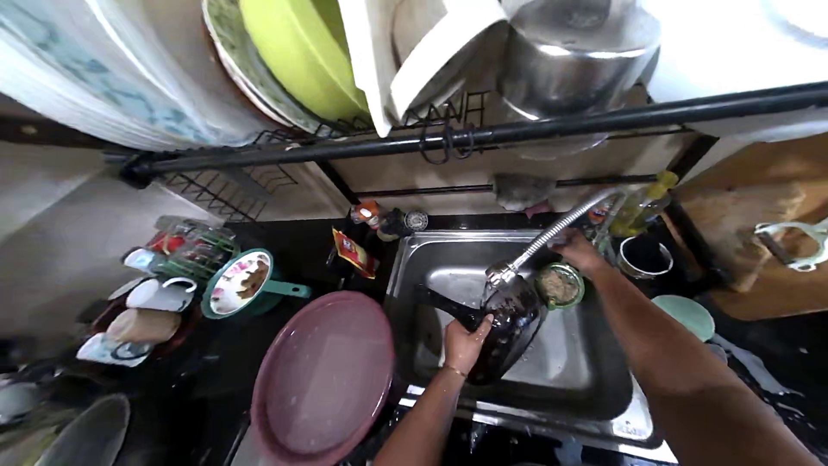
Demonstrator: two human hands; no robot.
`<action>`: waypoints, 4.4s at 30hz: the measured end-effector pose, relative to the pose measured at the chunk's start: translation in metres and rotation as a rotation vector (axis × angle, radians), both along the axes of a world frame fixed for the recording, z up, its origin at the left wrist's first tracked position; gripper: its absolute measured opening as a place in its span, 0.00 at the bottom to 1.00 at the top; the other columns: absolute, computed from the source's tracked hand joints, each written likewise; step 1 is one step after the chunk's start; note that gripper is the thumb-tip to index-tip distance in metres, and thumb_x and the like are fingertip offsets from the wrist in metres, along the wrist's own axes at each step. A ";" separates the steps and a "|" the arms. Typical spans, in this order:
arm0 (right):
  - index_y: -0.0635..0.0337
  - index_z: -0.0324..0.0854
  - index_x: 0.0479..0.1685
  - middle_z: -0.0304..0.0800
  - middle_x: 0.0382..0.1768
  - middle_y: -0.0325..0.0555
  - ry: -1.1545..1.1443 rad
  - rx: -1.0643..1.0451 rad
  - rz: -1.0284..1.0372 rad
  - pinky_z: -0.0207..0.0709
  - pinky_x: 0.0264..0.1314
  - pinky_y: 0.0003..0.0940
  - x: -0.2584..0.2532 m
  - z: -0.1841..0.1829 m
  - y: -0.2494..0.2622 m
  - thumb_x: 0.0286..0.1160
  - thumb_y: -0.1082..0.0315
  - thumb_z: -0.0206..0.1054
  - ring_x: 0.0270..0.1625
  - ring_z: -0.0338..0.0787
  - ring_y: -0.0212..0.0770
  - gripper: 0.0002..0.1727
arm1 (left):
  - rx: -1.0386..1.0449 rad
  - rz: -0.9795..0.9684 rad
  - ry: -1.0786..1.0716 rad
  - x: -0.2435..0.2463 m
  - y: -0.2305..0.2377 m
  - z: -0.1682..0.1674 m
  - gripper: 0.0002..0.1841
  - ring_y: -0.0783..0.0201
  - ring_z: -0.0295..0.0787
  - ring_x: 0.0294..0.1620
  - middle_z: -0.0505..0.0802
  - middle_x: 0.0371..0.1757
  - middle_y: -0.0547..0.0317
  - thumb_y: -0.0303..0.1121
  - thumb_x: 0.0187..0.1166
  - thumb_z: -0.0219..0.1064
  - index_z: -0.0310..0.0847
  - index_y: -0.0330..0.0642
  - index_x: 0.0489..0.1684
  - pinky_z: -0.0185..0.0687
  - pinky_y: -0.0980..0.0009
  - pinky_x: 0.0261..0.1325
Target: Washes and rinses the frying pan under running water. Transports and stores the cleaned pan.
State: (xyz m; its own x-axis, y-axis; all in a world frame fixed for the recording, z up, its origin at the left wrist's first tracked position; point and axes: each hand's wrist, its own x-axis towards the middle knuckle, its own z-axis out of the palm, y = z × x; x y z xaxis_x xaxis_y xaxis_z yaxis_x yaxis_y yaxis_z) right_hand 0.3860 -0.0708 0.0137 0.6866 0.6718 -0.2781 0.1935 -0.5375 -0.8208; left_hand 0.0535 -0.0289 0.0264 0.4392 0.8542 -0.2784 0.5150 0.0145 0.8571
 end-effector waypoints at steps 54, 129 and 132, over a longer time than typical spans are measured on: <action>0.71 0.76 0.72 0.87 0.64 0.60 -0.006 0.118 0.295 0.80 0.71 0.41 -0.091 0.082 -0.026 0.71 0.75 0.74 0.64 0.88 0.46 0.27 | 0.118 -0.305 0.040 0.005 -0.003 0.018 0.28 0.55 0.93 0.59 0.95 0.53 0.45 0.50 0.68 0.79 0.87 0.34 0.56 0.83 0.53 0.71; 0.62 0.46 0.95 0.56 0.93 0.53 0.018 0.314 -0.139 0.66 0.88 0.36 -0.170 -0.032 -0.141 0.65 0.87 0.62 0.90 0.66 0.42 0.50 | -0.065 0.468 -0.591 -0.023 0.003 0.024 0.27 0.67 0.87 0.42 0.88 0.46 0.48 0.03 0.52 0.61 0.76 0.25 0.56 0.88 0.72 0.44; 0.71 0.44 0.94 0.37 0.95 0.66 -0.364 0.125 -0.091 0.55 0.93 0.52 -0.180 -0.034 -0.137 0.66 0.78 0.67 0.95 0.51 0.63 0.51 | -0.014 0.436 -0.660 -0.023 0.002 0.029 0.26 0.69 0.88 0.40 0.88 0.42 0.52 0.04 0.50 0.61 0.76 0.27 0.52 0.88 0.73 0.42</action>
